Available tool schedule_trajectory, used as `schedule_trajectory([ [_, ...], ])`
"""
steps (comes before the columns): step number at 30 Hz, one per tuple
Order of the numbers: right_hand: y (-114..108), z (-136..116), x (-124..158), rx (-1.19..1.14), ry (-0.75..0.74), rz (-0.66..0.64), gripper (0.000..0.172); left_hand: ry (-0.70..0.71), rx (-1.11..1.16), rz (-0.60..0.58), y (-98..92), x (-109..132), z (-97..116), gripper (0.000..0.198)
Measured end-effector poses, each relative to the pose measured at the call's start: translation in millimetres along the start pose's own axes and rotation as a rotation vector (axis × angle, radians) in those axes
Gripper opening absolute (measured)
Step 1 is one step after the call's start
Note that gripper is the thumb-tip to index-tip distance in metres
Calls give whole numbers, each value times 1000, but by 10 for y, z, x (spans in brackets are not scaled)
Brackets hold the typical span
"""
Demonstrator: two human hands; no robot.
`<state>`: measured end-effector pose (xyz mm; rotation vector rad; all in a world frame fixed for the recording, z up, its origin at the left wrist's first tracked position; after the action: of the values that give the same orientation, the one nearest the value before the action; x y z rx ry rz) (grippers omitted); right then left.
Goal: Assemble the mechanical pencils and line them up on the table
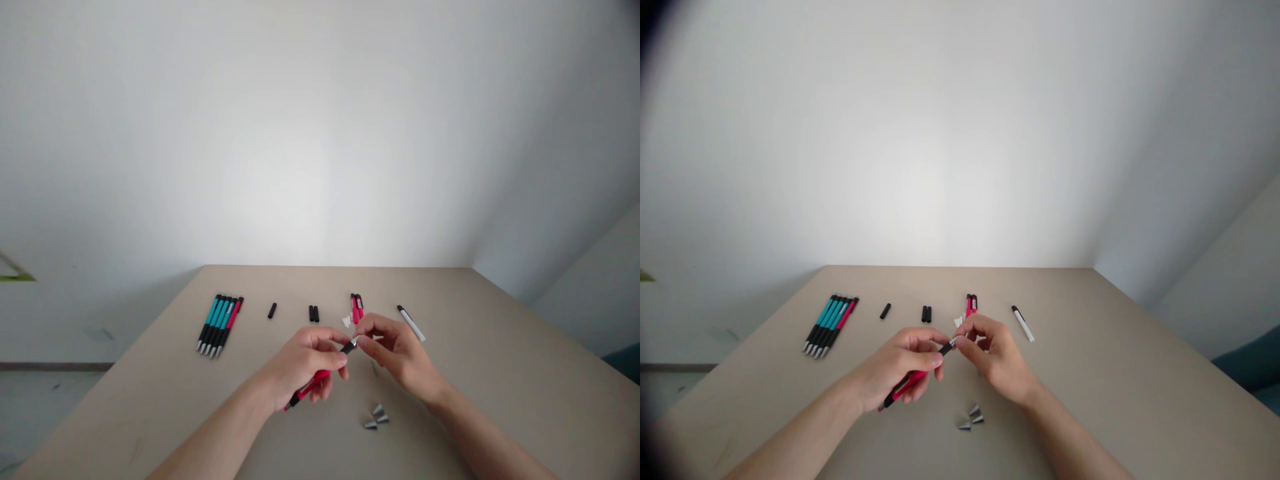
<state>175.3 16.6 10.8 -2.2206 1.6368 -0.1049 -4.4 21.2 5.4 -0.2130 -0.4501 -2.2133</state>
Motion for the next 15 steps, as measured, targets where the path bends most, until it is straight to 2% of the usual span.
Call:
schedule_trajectory([
  [15, 11, 9, 14, 89, -69, -16, 22, 3, -11, -8, -16, -7, -25, 30],
])
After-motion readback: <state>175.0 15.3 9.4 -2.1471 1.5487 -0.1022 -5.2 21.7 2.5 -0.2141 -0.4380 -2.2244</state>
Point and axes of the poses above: each hand's wrist, its own x-axis away from the middle knuckle, its own y-axis out of the palm, z = x × y, the point moved 2 cm from there along -x, towards the middle knuckle, and after that the axes turned 2 degrees about -z, right-handed, at the moved point
